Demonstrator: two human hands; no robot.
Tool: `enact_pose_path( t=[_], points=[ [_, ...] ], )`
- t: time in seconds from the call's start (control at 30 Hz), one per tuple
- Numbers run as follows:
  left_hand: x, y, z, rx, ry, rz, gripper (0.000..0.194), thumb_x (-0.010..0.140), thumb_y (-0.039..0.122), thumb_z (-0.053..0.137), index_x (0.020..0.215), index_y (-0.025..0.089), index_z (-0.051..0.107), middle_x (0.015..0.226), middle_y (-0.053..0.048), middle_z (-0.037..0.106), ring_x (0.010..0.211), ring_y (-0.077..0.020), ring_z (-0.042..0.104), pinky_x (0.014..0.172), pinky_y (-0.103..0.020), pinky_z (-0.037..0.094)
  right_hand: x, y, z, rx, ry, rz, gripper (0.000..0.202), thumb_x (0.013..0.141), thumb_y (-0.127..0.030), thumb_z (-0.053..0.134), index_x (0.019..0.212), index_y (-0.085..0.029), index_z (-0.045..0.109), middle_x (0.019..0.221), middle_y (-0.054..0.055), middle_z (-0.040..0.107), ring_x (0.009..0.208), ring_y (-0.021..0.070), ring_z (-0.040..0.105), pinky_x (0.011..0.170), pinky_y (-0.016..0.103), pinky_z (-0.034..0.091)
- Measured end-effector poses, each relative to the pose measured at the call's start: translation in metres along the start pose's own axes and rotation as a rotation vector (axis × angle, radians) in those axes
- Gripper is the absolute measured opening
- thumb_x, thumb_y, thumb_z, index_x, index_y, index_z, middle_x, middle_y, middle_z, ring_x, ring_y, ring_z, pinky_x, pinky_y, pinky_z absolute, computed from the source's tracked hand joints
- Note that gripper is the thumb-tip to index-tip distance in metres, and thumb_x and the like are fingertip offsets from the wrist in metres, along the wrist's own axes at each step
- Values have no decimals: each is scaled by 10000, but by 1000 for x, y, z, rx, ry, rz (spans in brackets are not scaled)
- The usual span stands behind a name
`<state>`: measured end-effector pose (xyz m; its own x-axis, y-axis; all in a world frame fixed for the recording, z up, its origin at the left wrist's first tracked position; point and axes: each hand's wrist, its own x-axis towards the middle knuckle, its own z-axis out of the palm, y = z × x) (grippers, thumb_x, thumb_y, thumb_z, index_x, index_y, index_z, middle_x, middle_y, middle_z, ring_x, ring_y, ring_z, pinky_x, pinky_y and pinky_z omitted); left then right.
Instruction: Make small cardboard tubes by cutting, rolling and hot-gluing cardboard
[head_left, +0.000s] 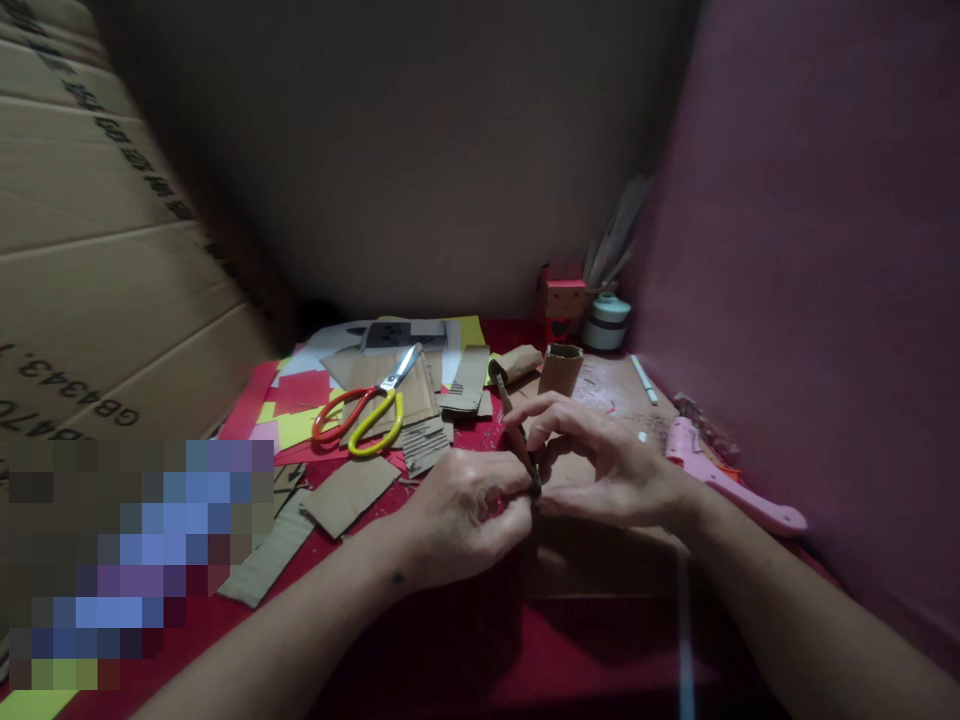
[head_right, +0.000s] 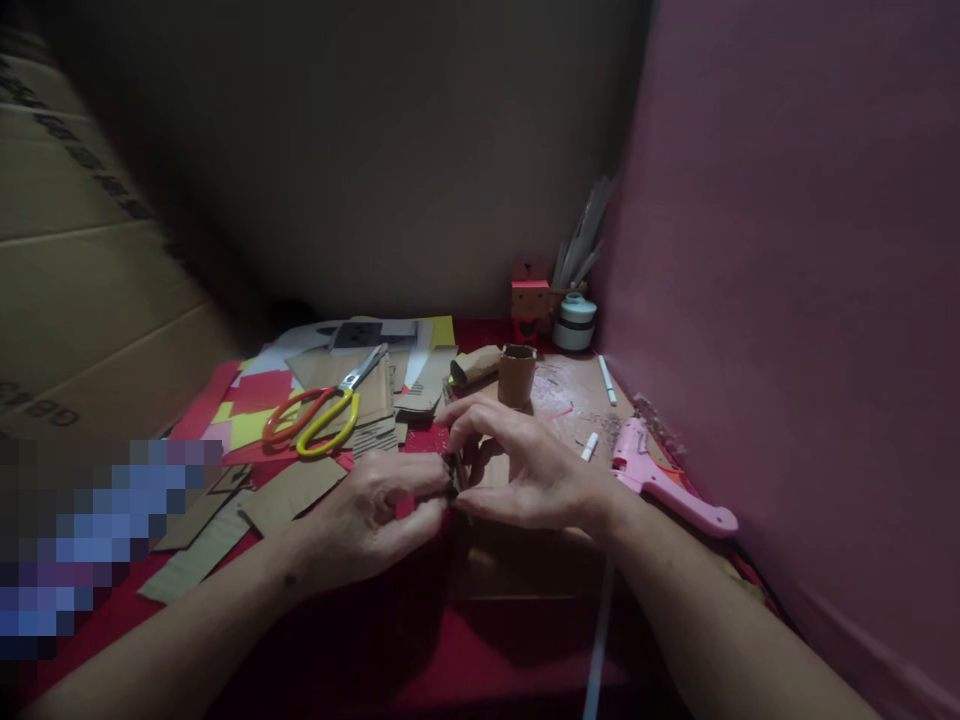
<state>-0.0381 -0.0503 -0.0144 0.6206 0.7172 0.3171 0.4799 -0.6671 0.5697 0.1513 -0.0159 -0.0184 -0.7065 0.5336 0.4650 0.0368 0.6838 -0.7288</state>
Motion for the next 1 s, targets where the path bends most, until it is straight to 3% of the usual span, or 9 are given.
enact_pose_path(
  t=[0.43, 0.63, 1.0],
  points=[
    [0, -3, 5, 39, 16, 74, 195, 727, 67, 428, 571, 180, 399, 569, 31, 421, 540, -90, 393, 539, -234, 324, -9, 3, 7, 43, 63, 25, 305, 746, -110, 615, 1013, -200, 498, 1226, 88, 430, 1001, 175, 526, 752, 314, 529],
    [0, -4, 6, 60, 44, 96, 197, 744, 72, 439, 575, 172, 425, 595, 22, 449, 565, -93, 416, 549, -232, 340, -8, -2, 9, -45, 80, -6, 349, 705, -33, 558, 1007, -193, 485, 1222, 89, 432, 917, 156, 543, 725, 310, 519],
    [1, -3, 5, 12, 60, 131, 195, 767, 81, 436, 596, 170, 461, 593, 28, 466, 554, -87, 420, 542, -222, 350, -12, -2, 14, -139, 147, -82, 381, 687, -25, 509, 1012, -211, 440, 1226, 92, 467, 905, 169, 564, 689, 301, 517]
  ],
)
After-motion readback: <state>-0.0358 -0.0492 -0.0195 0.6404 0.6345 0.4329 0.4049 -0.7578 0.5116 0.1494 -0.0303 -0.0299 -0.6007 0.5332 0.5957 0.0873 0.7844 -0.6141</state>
